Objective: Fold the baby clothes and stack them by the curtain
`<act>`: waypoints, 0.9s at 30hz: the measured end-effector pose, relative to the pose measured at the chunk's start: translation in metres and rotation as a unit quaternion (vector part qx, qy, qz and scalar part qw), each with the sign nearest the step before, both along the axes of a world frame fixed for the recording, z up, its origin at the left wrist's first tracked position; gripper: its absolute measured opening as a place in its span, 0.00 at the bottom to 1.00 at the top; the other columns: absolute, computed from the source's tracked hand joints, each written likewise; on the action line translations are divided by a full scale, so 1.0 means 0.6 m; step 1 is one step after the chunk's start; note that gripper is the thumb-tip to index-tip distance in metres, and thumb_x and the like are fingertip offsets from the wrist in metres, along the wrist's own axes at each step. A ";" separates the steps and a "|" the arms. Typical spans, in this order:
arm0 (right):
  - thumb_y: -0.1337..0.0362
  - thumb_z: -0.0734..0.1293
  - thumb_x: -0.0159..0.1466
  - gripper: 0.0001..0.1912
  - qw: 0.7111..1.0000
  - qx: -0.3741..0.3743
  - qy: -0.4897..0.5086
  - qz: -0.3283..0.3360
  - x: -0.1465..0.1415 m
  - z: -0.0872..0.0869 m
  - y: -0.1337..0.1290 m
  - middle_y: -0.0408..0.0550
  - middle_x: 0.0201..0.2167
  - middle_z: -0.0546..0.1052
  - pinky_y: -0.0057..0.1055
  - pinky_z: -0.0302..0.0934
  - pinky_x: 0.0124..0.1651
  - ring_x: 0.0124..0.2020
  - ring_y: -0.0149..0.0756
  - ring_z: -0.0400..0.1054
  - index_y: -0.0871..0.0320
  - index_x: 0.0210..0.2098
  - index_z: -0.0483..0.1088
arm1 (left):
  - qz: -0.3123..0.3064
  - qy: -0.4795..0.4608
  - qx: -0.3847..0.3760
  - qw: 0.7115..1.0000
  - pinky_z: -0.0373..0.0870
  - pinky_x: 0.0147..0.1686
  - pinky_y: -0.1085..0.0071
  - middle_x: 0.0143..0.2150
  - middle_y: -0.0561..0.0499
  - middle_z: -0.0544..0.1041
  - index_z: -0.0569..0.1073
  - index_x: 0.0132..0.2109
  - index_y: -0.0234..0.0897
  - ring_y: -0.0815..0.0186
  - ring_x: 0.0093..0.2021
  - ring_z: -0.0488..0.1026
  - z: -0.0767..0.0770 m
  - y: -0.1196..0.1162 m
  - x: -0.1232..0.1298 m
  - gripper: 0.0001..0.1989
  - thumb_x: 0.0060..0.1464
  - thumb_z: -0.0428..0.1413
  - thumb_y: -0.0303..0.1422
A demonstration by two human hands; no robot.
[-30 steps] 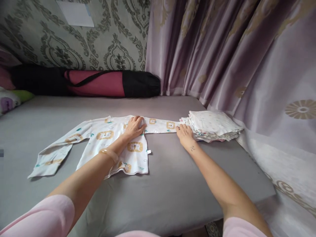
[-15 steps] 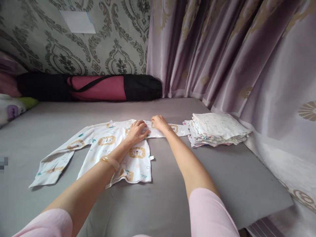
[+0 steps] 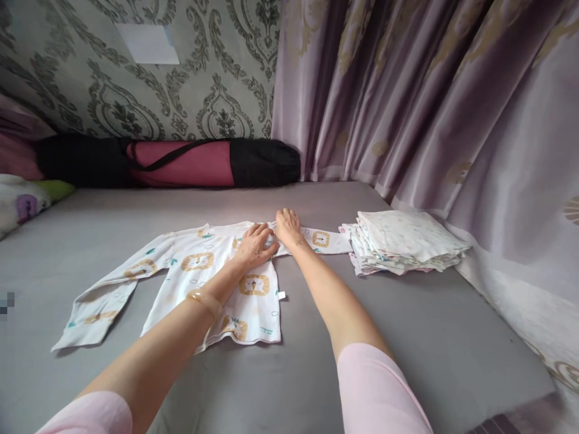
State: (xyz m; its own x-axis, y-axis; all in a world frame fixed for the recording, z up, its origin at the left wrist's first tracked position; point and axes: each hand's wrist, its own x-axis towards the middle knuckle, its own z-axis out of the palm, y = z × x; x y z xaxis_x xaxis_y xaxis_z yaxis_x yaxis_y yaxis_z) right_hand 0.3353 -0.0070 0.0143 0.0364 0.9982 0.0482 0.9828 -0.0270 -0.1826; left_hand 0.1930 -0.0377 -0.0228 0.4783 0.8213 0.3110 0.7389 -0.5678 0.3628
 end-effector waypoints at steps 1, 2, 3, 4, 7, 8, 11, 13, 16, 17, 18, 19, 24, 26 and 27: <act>0.72 0.58 0.67 0.16 1.000 0.026 -0.003 -0.006 -0.003 -0.011 -0.006 0.59 0.55 0.71 0.35 0.57 0.56 0.57 0.45 0.65 0.61 0.52 0.69 | 0.005 0.006 0.005 1.000 0.59 0.62 0.54 0.61 0.43 0.69 0.72 0.51 0.40 0.51 0.64 0.61 -0.002 -0.001 0.002 0.17 0.57 0.55 0.40; 0.72 0.58 0.68 0.16 0.999 0.046 0.000 -0.012 -0.004 -0.021 -0.011 0.59 0.54 0.71 0.35 0.57 0.55 0.55 0.45 0.66 0.61 0.52 0.68 | 0.010 0.013 0.009 1.000 0.59 0.63 0.53 0.62 0.42 0.69 0.71 0.52 0.39 0.50 0.64 0.60 -0.003 -0.001 0.004 0.17 0.58 0.54 0.40; 0.72 0.57 0.68 0.16 0.998 0.059 0.006 -0.016 -0.003 -0.030 -0.015 0.60 0.53 0.72 0.35 0.58 0.55 0.53 0.45 0.66 0.62 0.53 0.68 | 0.016 0.019 0.010 1.000 0.58 0.63 0.53 0.62 0.41 0.68 0.71 0.53 0.38 0.50 0.65 0.60 -0.005 -0.002 0.005 0.18 0.58 0.53 0.40; 0.72 0.56 0.69 0.16 0.998 0.066 0.016 -0.018 -0.001 -0.038 -0.019 0.60 0.53 0.72 0.35 0.58 0.55 0.53 0.44 0.66 0.62 0.54 0.67 | 0.021 0.024 0.010 0.999 0.58 0.63 0.53 0.63 0.40 0.68 0.70 0.53 0.37 0.49 0.65 0.59 -0.006 -0.003 0.006 0.19 0.59 0.53 0.40; 0.72 0.55 0.70 0.18 0.997 0.075 0.034 0.003 0.011 -0.050 -0.033 0.60 0.53 0.72 0.36 0.57 0.58 0.54 0.44 0.65 0.64 0.56 0.66 | 0.029 0.036 0.011 0.999 0.57 0.64 0.53 0.65 0.38 0.67 0.68 0.57 0.34 0.49 0.66 0.58 -0.008 -0.004 0.008 0.22 0.60 0.50 0.39; 0.71 0.55 0.70 0.18 0.996 0.074 0.035 0.018 0.016 -0.051 -0.040 0.60 0.54 0.71 0.37 0.56 0.58 0.55 0.44 0.64 0.64 0.56 0.66 | 0.030 0.040 0.013 0.999 0.57 0.64 0.53 0.65 0.38 0.66 0.67 0.59 0.33 0.49 0.66 0.58 -0.009 -0.003 0.008 0.22 0.61 0.49 0.38; 0.68 0.53 0.72 0.20 0.994 0.067 0.038 0.072 0.029 -0.051 -0.070 0.58 0.61 0.68 0.37 0.54 0.61 0.58 0.43 0.62 0.62 0.60 0.64 | 0.023 0.061 0.024 0.998 0.56 0.64 0.53 0.66 0.39 0.65 0.67 0.61 0.35 0.49 0.66 0.58 -0.009 -0.002 0.008 0.23 0.61 0.48 0.38; 0.64 0.53 0.73 0.22 0.994 0.057 0.036 0.089 0.039 -0.050 -0.092 0.57 0.66 0.63 0.36 0.50 0.65 0.63 0.42 0.58 0.62 0.64 0.61 | 0.015 0.072 0.027 0.997 0.57 0.64 0.53 0.65 0.39 0.65 0.67 0.61 0.36 0.48 0.66 0.59 -0.009 -0.001 0.007 0.24 0.61 0.48 0.38; 0.56 0.51 0.73 0.28 0.998 0.010 0.017 0.061 0.060 -0.049 -0.116 0.54 0.71 0.55 0.41 0.39 0.70 0.71 0.45 0.46 0.62 0.69 0.54 | 0.012 0.085 0.024 0.996 0.57 0.63 0.53 0.65 0.39 0.65 0.66 0.62 0.37 0.47 0.66 0.58 -0.008 -0.001 0.007 0.24 0.62 0.47 0.40; 0.53 0.50 0.73 0.30 0.999 -0.011 0.009 0.046 0.070 -0.047 -0.122 0.54 0.72 0.52 0.43 0.36 0.71 0.72 0.45 0.43 0.62 0.70 0.52 | 0.014 0.087 0.021 0.996 0.57 0.63 0.52 0.66 0.39 0.65 0.66 0.62 0.37 0.47 0.66 0.58 -0.007 -0.001 0.007 0.25 0.62 0.46 0.40; 0.52 0.49 0.73 0.32 0.999 -0.030 0.002 0.031 0.081 -0.045 -0.127 0.53 0.73 0.50 0.45 0.34 0.72 0.73 0.46 0.40 0.62 0.71 0.50 | 0.016 0.089 0.018 0.996 0.56 0.64 0.52 0.66 0.39 0.64 0.66 0.63 0.37 0.47 0.67 0.57 -0.007 -0.001 0.008 0.25 0.62 0.46 0.40; 0.51 0.47 0.73 0.33 0.999 -0.048 -0.005 0.016 0.094 -0.042 -0.132 0.53 0.73 0.48 0.46 0.32 0.72 0.73 0.46 0.38 0.62 0.72 0.48 | 0.017 0.091 0.014 0.996 0.55 0.64 0.51 0.67 0.38 0.63 0.65 0.63 0.37 0.46 0.67 0.57 -0.007 -0.001 0.008 0.26 0.62 0.45 0.41; 0.53 0.45 0.73 0.33 0.992 -0.089 -0.042 -0.076 0.154 -0.026 -0.154 0.57 0.73 0.46 0.45 0.34 0.71 0.73 0.46 0.37 0.64 0.72 0.47 | 0.010 0.095 -0.019 0.995 0.50 0.66 0.48 0.70 0.34 0.59 0.63 0.66 0.32 0.43 0.69 0.53 -0.012 -0.001 0.007 0.29 0.63 0.44 0.42; 0.55 0.45 0.74 0.32 0.990 -0.086 -0.054 -0.097 0.168 -0.025 -0.159 0.58 0.73 0.47 0.41 0.35 0.71 0.73 0.45 0.38 0.66 0.71 0.48 | 0.009 0.090 -0.022 0.996 0.48 0.66 0.47 0.70 0.34 0.58 0.63 0.66 0.32 0.43 0.70 0.52 -0.015 0.002 0.008 0.29 0.63 0.44 0.41; 0.55 0.45 0.74 0.32 0.990 -0.083 -0.056 -0.101 0.172 -0.025 -0.160 0.58 0.73 0.48 0.39 0.35 0.71 0.73 0.45 0.38 0.66 0.71 0.48 | 0.008 0.088 -0.025 0.996 0.48 0.66 0.46 0.70 0.33 0.58 0.63 0.66 0.32 0.43 0.70 0.51 -0.015 0.004 0.009 0.29 0.63 0.44 0.41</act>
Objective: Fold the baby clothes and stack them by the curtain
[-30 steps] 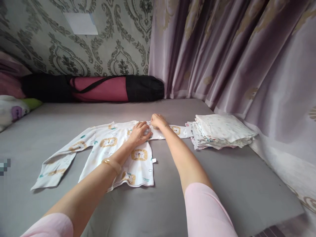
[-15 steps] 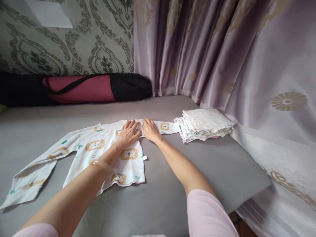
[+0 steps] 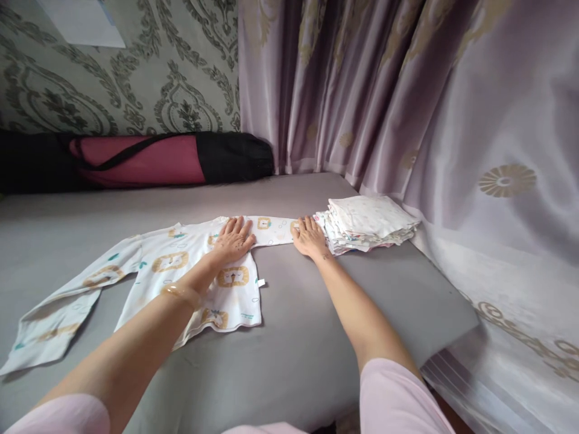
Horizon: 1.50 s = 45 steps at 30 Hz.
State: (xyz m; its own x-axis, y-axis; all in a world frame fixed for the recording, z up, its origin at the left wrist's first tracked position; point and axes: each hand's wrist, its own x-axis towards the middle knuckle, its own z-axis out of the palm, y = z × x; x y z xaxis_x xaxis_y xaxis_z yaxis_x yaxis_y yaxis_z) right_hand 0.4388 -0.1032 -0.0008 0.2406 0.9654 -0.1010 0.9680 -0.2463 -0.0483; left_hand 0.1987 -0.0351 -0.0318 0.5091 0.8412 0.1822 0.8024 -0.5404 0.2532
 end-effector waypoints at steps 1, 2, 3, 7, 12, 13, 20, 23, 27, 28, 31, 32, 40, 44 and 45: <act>0.55 0.46 0.74 0.32 1.000 0.002 -0.001 -0.002 0.003 -0.001 0.000 0.58 0.73 0.48 0.39 0.34 0.71 0.73 0.45 0.39 0.66 0.71 0.48 | -0.003 0.000 -0.008 1.000 0.48 0.66 0.46 0.70 0.33 0.58 0.63 0.66 0.32 0.44 0.71 0.51 0.002 0.004 0.001 0.29 0.63 0.44 0.41; 0.55 0.46 0.74 0.32 1.000 0.002 -0.001 -0.003 0.004 -0.001 0.000 0.59 0.73 0.48 0.40 0.35 0.71 0.73 0.46 0.39 0.66 0.71 0.48 | -0.009 0.002 -0.024 1.000 0.48 0.66 0.45 0.70 0.33 0.58 0.63 0.66 0.33 0.44 0.71 0.51 0.006 0.008 0.001 0.29 0.63 0.45 0.42; 0.55 0.46 0.74 0.32 1.000 0.000 0.002 -0.004 0.003 0.000 0.001 0.59 0.73 0.49 0.40 0.36 0.71 0.73 0.46 0.40 0.66 0.71 0.48 | -0.016 0.004 -0.047 0.999 0.48 0.66 0.46 0.70 0.33 0.58 0.64 0.65 0.33 0.45 0.71 0.51 0.013 0.013 0.000 0.28 0.63 0.46 0.43; 0.60 0.51 0.73 0.29 0.999 0.044 0.000 0.023 -0.027 0.016 -0.005 0.61 0.72 0.51 0.41 0.40 0.69 0.72 0.47 0.43 0.66 0.70 0.52 | -0.037 -0.037 -0.131 0.990 0.55 0.65 0.55 0.68 0.34 0.62 0.64 0.64 0.33 0.51 0.68 0.57 0.059 0.023 -0.032 0.29 0.64 0.42 0.46; 0.63 0.54 0.71 0.18 0.977 0.093 0.093 0.168 -0.128 0.054 -0.056 0.54 0.54 0.74 0.32 0.56 0.56 0.56 0.42 0.66 0.58 0.51 0.72 | -0.068 -0.066 -0.094 0.991 0.63 0.59 0.61 0.63 0.39 0.67 0.66 0.62 0.35 0.55 0.59 0.68 0.106 -0.031 -0.141 0.28 0.61 0.45 0.45; 0.63 0.55 0.71 0.16 0.973 0.073 0.123 0.180 -0.145 0.061 -0.070 0.52 0.49 0.77 0.30 0.58 0.51 0.51 0.41 0.69 0.56 0.46 0.73 | -0.065 -0.062 -0.090 0.992 0.65 0.57 0.61 0.61 0.40 0.69 0.68 0.60 0.35 0.55 0.55 0.70 0.110 -0.050 -0.169 0.27 0.61 0.45 0.45; 0.58 0.61 0.68 0.07 0.949 -0.026 0.235 0.209 -0.159 0.074 -0.175 0.41 0.34 0.77 0.28 0.58 0.36 0.34 0.34 0.70 0.51 0.39 0.69 | 0.133 -0.048 -0.100 0.985 0.68 0.46 0.60 0.46 0.46 0.74 0.71 0.52 0.41 0.56 0.45 0.71 0.118 -0.200 -0.354 0.23 0.58 0.46 0.49; 0.57 0.66 0.64 0.08 0.935 -0.029 0.240 0.258 -0.148 0.073 -0.215 0.43 0.43 0.74 0.30 0.62 0.42 0.40 0.35 0.71 0.49 0.42 0.67 | 0.213 -0.053 -0.122 0.968 0.67 0.40 0.61 0.37 0.45 0.74 0.73 0.39 0.39 0.55 0.38 0.71 0.112 -0.253 -0.397 0.21 0.54 0.48 0.51; 0.58 0.68 0.62 0.13 0.922 -0.029 0.241 0.302 -0.145 0.071 -0.247 0.47 0.52 0.70 0.35 0.66 0.46 0.44 0.38 0.71 0.46 0.46 0.66 | 0.274 -0.075 -0.137 0.949 0.66 0.42 0.60 0.32 0.44 0.72 0.74 0.31 0.39 0.55 0.38 0.70 0.102 -0.310 -0.401 0.23 0.51 0.49 0.54; 0.60 0.67 0.63 0.12 0.919 -0.022 0.241 0.312 -0.146 0.069 -0.250 0.48 0.53 0.70 0.35 0.67 0.46 0.45 0.38 0.72 0.46 0.46 0.67 | 0.286 -0.086 -0.138 0.944 0.67 0.44 0.60 0.33 0.45 0.72 0.74 0.31 0.40 0.55 0.39 0.69 0.099 -0.321 -0.395 0.23 0.50 0.49 0.55; 0.63 0.62 0.67 0.10 0.909 0.020 0.221 0.353 -0.150 0.060 -0.252 0.49 0.53 0.71 0.38 0.68 0.48 0.47 0.39 0.72 0.44 0.47 0.68 | 0.315 -0.122 -0.145 0.930 0.67 0.47 0.59 0.36 0.45 0.72 0.74 0.30 0.40 0.55 0.42 0.68 0.090 -0.345 -0.373 0.23 0.50 0.50 0.56; 0.64 0.60 0.68 0.11 0.905 0.036 0.207 0.371 -0.152 0.056 -0.251 0.49 0.52 0.72 0.39 0.67 0.50 0.48 0.40 0.72 0.44 0.48 0.68 | 0.319 -0.129 -0.146 0.927 0.67 0.48 0.58 0.36 0.45 0.72 0.73 0.29 0.40 0.55 0.43 0.68 0.087 -0.349 -0.366 0.23 0.50 0.51 0.56; 0.71 0.52 0.70 0.22 0.890 0.052 0.084 0.444 -0.147 0.061 -0.230 0.51 0.47 0.77 0.42 0.65 0.52 0.48 0.43 0.71 0.47 0.50 0.72 | 0.305 -0.132 -0.209 0.920 0.63 0.31 0.67 0.27 0.52 0.68 0.65 0.28 0.41 0.62 0.30 0.65 0.102 -0.335 -0.382 0.21 0.50 0.51 0.55; 0.74 0.54 0.68 0.21 0.893 0.036 0.063 0.444 -0.135 0.082 -0.225 0.49 0.41 0.76 0.40 0.64 0.45 0.41 0.42 0.71 0.46 0.43 0.74 | 0.302 -0.144 -0.225 0.915 0.61 0.28 0.69 0.28 0.54 0.70 0.66 0.34 0.41 0.63 0.29 0.66 0.108 -0.331 -0.403 0.21 0.49 0.52 0.54; 0.74 0.54 0.67 0.21 0.891 0.028 0.060 0.448 -0.133 0.086 -0.226 0.49 0.40 0.76 0.39 0.63 0.43 0.39 0.41 0.71 0.46 0.40 0.74 | 0.296 -0.142 -0.223 0.918 0.61 0.29 0.69 0.29 0.53 0.71 0.66 0.36 0.41 0.63 0.30 0.67 0.107 -0.332 -0.406 0.21 0.49 0.52 0.54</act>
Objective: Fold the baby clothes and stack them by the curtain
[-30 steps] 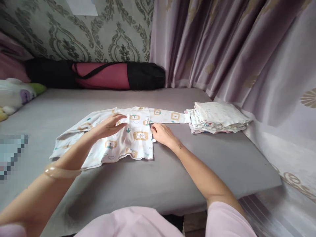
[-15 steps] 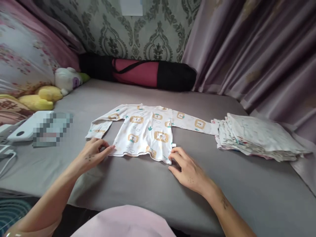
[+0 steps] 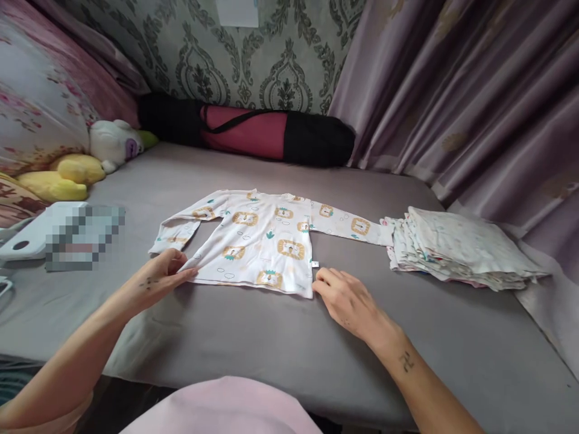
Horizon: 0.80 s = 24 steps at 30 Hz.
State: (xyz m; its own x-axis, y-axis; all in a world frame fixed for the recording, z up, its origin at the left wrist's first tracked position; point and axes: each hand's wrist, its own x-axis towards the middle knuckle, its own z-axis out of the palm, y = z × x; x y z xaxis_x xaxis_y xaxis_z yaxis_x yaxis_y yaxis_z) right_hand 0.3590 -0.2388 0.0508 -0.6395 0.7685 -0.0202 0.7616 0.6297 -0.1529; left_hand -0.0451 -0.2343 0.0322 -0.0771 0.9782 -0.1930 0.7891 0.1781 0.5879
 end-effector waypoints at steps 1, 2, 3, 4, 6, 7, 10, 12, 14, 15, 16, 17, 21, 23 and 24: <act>0.75 0.55 0.66 0.20 1.000 -0.007 -0.005 0.007 0.001 0.003 -0.001 0.48 0.38 0.76 0.38 0.63 0.41 0.38 0.41 0.70 0.46 0.38 0.74 | -0.006 0.005 -0.001 1.000 0.62 0.29 0.69 0.31 0.53 0.72 0.66 0.39 0.41 0.62 0.30 0.68 -0.001 -0.002 -0.002 0.21 0.50 0.52 0.54; 0.75 0.55 0.66 0.20 1.000 -0.013 -0.009 0.012 0.000 0.005 -0.001 0.48 0.37 0.76 0.37 0.62 0.40 0.37 0.40 0.70 0.47 0.36 0.73 | -0.012 0.015 -0.004 1.000 0.63 0.29 0.68 0.31 0.52 0.72 0.66 0.42 0.41 0.61 0.30 0.68 -0.002 -0.003 -0.004 0.21 0.50 0.52 0.53; 0.74 0.56 0.65 0.19 1.000 -0.016 -0.012 0.009 -0.001 0.006 0.001 0.48 0.36 0.76 0.36 0.61 0.40 0.36 0.40 0.70 0.47 0.34 0.73 | -0.016 0.030 -0.003 0.999 0.63 0.30 0.67 0.32 0.52 0.73 0.66 0.45 0.42 0.61 0.30 0.69 -0.001 -0.004 -0.004 0.22 0.51 0.51 0.52; 0.74 0.56 0.65 0.18 1.000 -0.015 -0.011 -0.005 -0.004 0.007 0.004 0.47 0.36 0.76 0.35 0.61 0.40 0.36 0.39 0.70 0.48 0.33 0.73 | -0.020 0.052 0.008 0.998 0.64 0.31 0.66 0.33 0.51 0.73 0.65 0.47 0.42 0.60 0.31 0.70 0.000 -0.004 -0.003 0.22 0.52 0.50 0.51; 0.73 0.57 0.64 0.17 0.998 -0.009 0.003 -0.066 -0.013 0.006 0.020 0.47 0.36 0.76 0.34 0.60 0.39 0.36 0.39 0.70 0.49 0.33 0.73 | -0.033 0.100 0.072 0.992 0.66 0.36 0.63 0.38 0.47 0.73 0.65 0.50 0.42 0.57 0.36 0.71 0.006 -0.001 0.006 0.21 0.55 0.48 0.49; 0.72 0.57 0.65 0.16 0.994 -0.006 0.017 -0.109 -0.018 0.004 0.033 0.47 0.36 0.77 0.33 0.59 0.38 0.36 0.38 0.70 0.49 0.35 0.74 | -0.047 0.119 0.114 0.985 0.67 0.38 0.61 0.42 0.45 0.73 0.65 0.51 0.42 0.55 0.40 0.71 0.010 0.002 0.017 0.21 0.57 0.47 0.48; 0.67 0.58 0.67 0.14 0.974 -0.009 0.064 -0.219 -0.033 -0.011 0.088 0.45 0.37 0.78 0.31 0.60 0.38 0.35 0.37 0.71 0.51 0.39 0.74 | -0.151 0.112 0.199 0.962 0.67 0.47 0.60 0.49 0.42 0.72 0.67 0.53 0.42 0.54 0.49 0.70 0.022 0.013 0.078 0.17 0.63 0.43 0.42; 0.67 0.58 0.68 0.13 0.969 0.017 0.066 -0.239 -0.040 -0.026 0.129 0.48 0.42 0.77 0.31 0.61 0.42 0.42 0.39 0.71 0.53 0.42 0.75 | -0.278 0.080 0.186 0.939 0.68 0.49 0.62 0.49 0.43 0.73 0.68 0.51 0.41 0.57 0.50 0.70 0.028 0.014 0.141 0.14 0.66 0.43 0.37; 0.69 0.58 0.68 0.14 0.968 0.053 0.040 -0.244 -0.044 -0.039 0.161 0.52 0.47 0.75 0.32 0.61 0.45 0.49 0.41 0.69 0.55 0.46 0.74 | -0.424 0.087 0.153 0.888 0.68 0.47 0.63 0.46 0.45 0.74 0.70 0.48 0.39 0.59 0.47 0.71 0.030 0.010 0.210 0.11 0.66 0.44 0.32; 0.70 0.58 0.68 0.15 0.968 0.066 0.023 -0.242 -0.045 -0.045 0.173 0.53 0.48 0.74 0.32 0.61 0.45 0.51 0.43 0.68 0.56 0.47 0.73 | -0.473 0.101 0.150 0.862 0.69 0.46 0.63 0.45 0.45 0.74 0.70 0.47 0.38 0.58 0.47 0.71 0.029 0.007 0.242 0.10 0.65 0.46 0.31; 0.70 0.57 0.68 0.16 0.968 0.074 0.006 -0.240 -0.046 -0.049 0.181 0.54 0.49 0.74 0.33 0.61 0.46 0.52 0.43 0.67 0.56 0.48 0.73 | -0.501 0.112 0.157 0.844 0.69 0.45 0.63 0.46 0.45 0.74 0.71 0.47 0.37 0.58 0.47 0.70 0.027 0.004 0.271 0.08 0.65 0.49 0.32; 0.70 0.57 0.69 0.16 0.968 0.080 -0.011 -0.236 -0.046 -0.051 0.187 0.54 0.49 0.73 0.33 0.61 0.46 0.52 0.44 0.67 0.56 0.49 0.73 | -0.515 0.123 0.168 0.831 0.70 0.45 0.63 0.46 0.45 0.74 0.71 0.47 0.36 0.57 0.47 0.70 0.024 0.002 0.296 0.08 0.64 0.50 0.33; 0.72 0.52 0.70 0.19 0.969 0.085 -0.066 -0.222 -0.044 -0.051 0.197 0.56 0.49 0.73 0.34 0.60 0.47 0.51 0.44 0.66 0.57 0.48 0.73 | -0.503 0.160 0.192 0.828 0.71 0.41 0.62 0.43 0.44 0.74 0.71 0.44 0.34 0.57 0.43 0.71 0.000 0.005 0.350 0.08 0.64 0.51 0.34; 0.73 0.52 0.70 0.20 0.969 0.084 -0.082 -0.219 -0.039 -0.048 0.203 0.56 0.50 0.72 0.34 0.59 0.46 0.50 0.44 0.67 0.57 0.49 0.72 | -0.486 0.175 0.200 0.833 0.71 0.40 0.63 0.41 0.44 0.74 0.72 0.42 0.34 0.58 0.41 0.71 -0.013 0.010 0.358 0.08 0.65 0.48 0.31; 0.73 0.51 0.70 0.20 0.969 0.085 -0.086 -0.217 -0.035 -0.047 0.207 0.56 0.50 0.72 0.34 0.59 0.46 0.50 0.44 0.67 0.58 0.49 0.71 | -0.479 0.180 0.203 0.835 0.71 0.39 0.63 0.40 0.44 0.74 0.72 0.41 0.34 0.58 0.41 0.72 -0.017 0.012 0.360 0.10 0.66 0.46 0.29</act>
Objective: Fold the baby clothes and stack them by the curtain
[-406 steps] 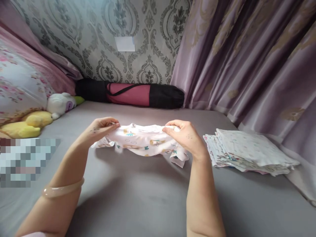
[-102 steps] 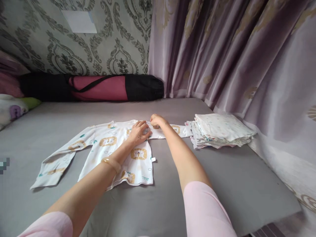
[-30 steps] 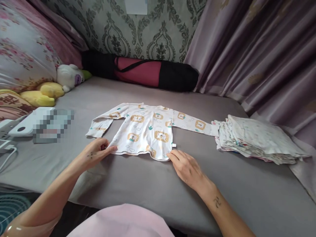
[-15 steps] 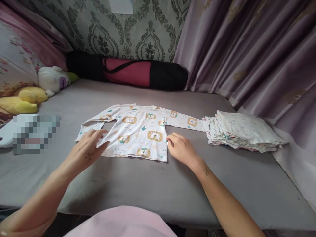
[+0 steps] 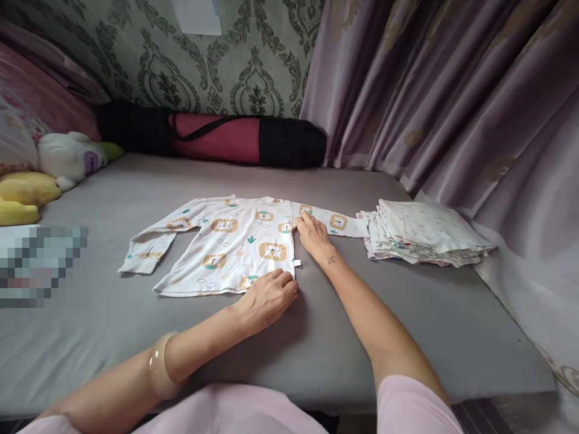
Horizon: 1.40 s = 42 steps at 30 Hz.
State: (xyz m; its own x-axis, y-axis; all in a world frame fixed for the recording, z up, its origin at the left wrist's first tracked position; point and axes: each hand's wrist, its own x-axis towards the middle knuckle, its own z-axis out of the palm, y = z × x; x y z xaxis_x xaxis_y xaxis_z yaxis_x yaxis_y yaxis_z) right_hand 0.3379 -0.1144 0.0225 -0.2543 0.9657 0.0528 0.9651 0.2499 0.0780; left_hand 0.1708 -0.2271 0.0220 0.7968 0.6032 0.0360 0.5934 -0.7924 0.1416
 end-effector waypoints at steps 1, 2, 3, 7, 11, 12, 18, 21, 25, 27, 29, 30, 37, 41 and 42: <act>0.73 0.51 0.70 0.20 1.000 0.003 -0.003 0.003 0.004 0.000 0.004 0.57 0.50 0.72 0.34 0.59 0.45 0.50 0.44 0.66 0.58 0.50 0.71 | 0.005 -0.003 0.000 1.000 0.71 0.39 0.63 0.39 0.44 0.75 0.72 0.41 0.34 0.58 0.40 0.72 -0.003 0.002 0.001 0.11 0.66 0.45 0.28; 0.73 0.51 0.70 0.20 1.000 0.007 -0.006 0.008 0.007 0.000 0.009 0.56 0.50 0.72 0.34 0.59 0.45 0.50 0.44 0.66 0.58 0.50 0.71 | 0.013 -0.012 -0.007 1.000 0.71 0.39 0.64 0.39 0.44 0.75 0.72 0.41 0.34 0.59 0.40 0.72 -0.004 0.003 0.002 0.12 0.67 0.43 0.28; 0.73 0.51 0.70 0.20 1.000 0.012 -0.007 0.015 0.011 -0.001 0.013 0.56 0.50 0.72 0.34 0.59 0.45 0.50 0.44 0.66 0.57 0.50 0.71 | 0.024 -0.031 -0.021 0.999 0.72 0.40 0.64 0.40 0.44 0.75 0.72 0.42 0.34 0.60 0.41 0.72 -0.004 0.004 0.003 0.13 0.67 0.42 0.28; 0.71 0.52 0.71 0.18 0.999 0.018 -0.007 0.046 0.025 -0.009 0.025 0.55 0.51 0.72 0.34 0.59 0.46 0.51 0.44 0.65 0.57 0.49 0.71 | 0.072 -0.137 -0.105 0.982 0.71 0.45 0.69 0.45 0.47 0.76 0.71 0.48 0.37 0.64 0.45 0.73 -0.005 0.004 0.004 0.12 0.69 0.44 0.32; 0.72 0.53 0.70 0.19 0.998 -0.010 0.005 0.056 0.032 -0.004 0.029 0.54 0.50 0.73 0.34 0.59 0.48 0.53 0.43 0.65 0.56 0.50 0.71 | 0.043 -0.131 -0.129 0.982 0.71 0.48 0.66 0.45 0.46 0.77 0.72 0.47 0.36 0.61 0.47 0.73 -0.008 -0.003 0.007 0.12 0.68 0.44 0.30; 0.73 0.53 0.69 0.19 0.998 -0.024 0.006 0.049 0.030 0.001 0.029 0.54 0.50 0.73 0.35 0.59 0.48 0.53 0.44 0.65 0.55 0.49 0.72 | 0.033 -0.126 -0.127 0.983 0.71 0.49 0.65 0.45 0.45 0.77 0.72 0.47 0.36 0.60 0.47 0.73 -0.006 -0.006 0.007 0.12 0.68 0.44 0.30; 0.74 0.54 0.67 0.19 0.999 -0.010 0.027 -0.022 -0.054 0.031 0.029 0.61 0.52 0.73 0.41 0.57 0.57 0.56 0.49 0.65 0.61 0.49 0.72 | -0.015 -0.197 -0.206 0.958 0.72 0.42 0.72 0.44 0.47 0.78 0.72 0.49 0.38 0.64 0.42 0.76 0.022 0.019 -0.025 0.10 0.62 0.50 0.30; 0.68 0.53 0.70 0.20 0.993 -0.042 0.103 0.046 -0.121 0.024 0.038 0.60 0.58 0.71 0.38 0.54 0.61 0.60 0.44 0.63 0.63 0.56 0.68 | 0.085 -0.214 -0.156 0.960 0.72 0.43 0.71 0.41 0.48 0.79 0.73 0.48 0.39 0.65 0.41 0.76 0.019 0.081 -0.075 0.15 0.59 0.46 0.24; 0.56 0.49 0.73 0.28 0.981 -0.092 0.164 0.042 -0.176 -0.010 0.057 0.61 0.71 0.53 0.45 0.42 0.69 0.71 0.46 0.45 0.65 0.66 0.56 | 0.206 -0.158 0.005 0.966 0.70 0.52 0.60 0.47 0.39 0.76 0.72 0.47 0.33 0.57 0.51 0.73 -0.017 0.166 -0.153 0.15 0.60 0.43 0.23; 0.53 0.48 0.74 0.31 0.981 -0.098 0.166 0.029 -0.183 -0.027 0.060 0.60 0.73 0.46 0.49 0.33 0.71 0.73 0.47 0.37 0.66 0.69 0.50 | 0.194 -0.117 0.032 0.973 0.65 0.59 0.57 0.55 0.35 0.73 0.71 0.52 0.30 0.54 0.60 0.68 -0.039 0.183 -0.185 0.16 0.63 0.44 0.28; 0.52 0.48 0.73 0.33 0.981 -0.106 0.157 0.051 -0.179 -0.037 0.053 0.59 0.74 0.43 0.49 0.28 0.72 0.74 0.46 0.34 0.65 0.71 0.48 | 0.175 -0.083 0.043 0.980 0.57 0.65 0.55 0.63 0.34 0.67 0.66 0.59 0.27 0.53 0.67 0.60 -0.055 0.181 -0.208 0.21 0.66 0.43 0.35; 0.51 0.48 0.73 0.33 0.980 -0.109 0.150 0.069 -0.175 -0.039 0.045 0.58 0.74 0.43 0.49 0.27 0.72 0.74 0.46 0.33 0.64 0.71 0.48 | 0.168 -0.068 0.045 0.982 0.52 0.67 0.54 0.66 0.34 0.64 0.64 0.62 0.26 0.52 0.69 0.57 -0.061 0.175 -0.217 0.24 0.67 0.42 0.38; 0.48 0.51 0.72 0.36 0.957 -0.154 0.116 0.217 -0.127 -0.020 -0.062 0.58 0.74 0.40 0.51 0.24 0.72 0.74 0.45 0.29 0.61 0.72 0.45 | 0.127 -0.010 -0.024 0.992 0.39 0.70 0.54 0.74 0.38 0.47 0.51 0.71 0.33 0.52 0.74 0.43 -0.051 0.112 -0.265 0.41 0.63 0.41 0.57; 0.51 0.53 0.73 0.30 0.935 -0.175 0.118 0.284 -0.104 -0.007 -0.123 0.55 0.74 0.42 0.53 0.27 0.72 0.74 0.46 0.32 0.54 0.71 0.52 | 0.129 0.003 -0.076 0.989 0.36 0.70 0.53 0.75 0.41 0.45 0.50 0.72 0.36 0.54 0.74 0.40 -0.029 0.086 -0.285 0.43 0.61 0.40 0.60; 0.53 0.53 0.73 0.28 0.928 -0.182 0.120 0.301 -0.099 -0.005 -0.136 0.53 0.74 0.43 0.53 0.27 0.72 0.74 0.45 0.33 0.52 0.70 0.53 | 0.129 0.004 -0.083 0.988 0.35 0.71 0.54 0.75 0.42 0.45 0.50 0.72 0.37 0.54 0.74 0.40 -0.025 0.081 -0.288 0.42 0.62 0.40 0.59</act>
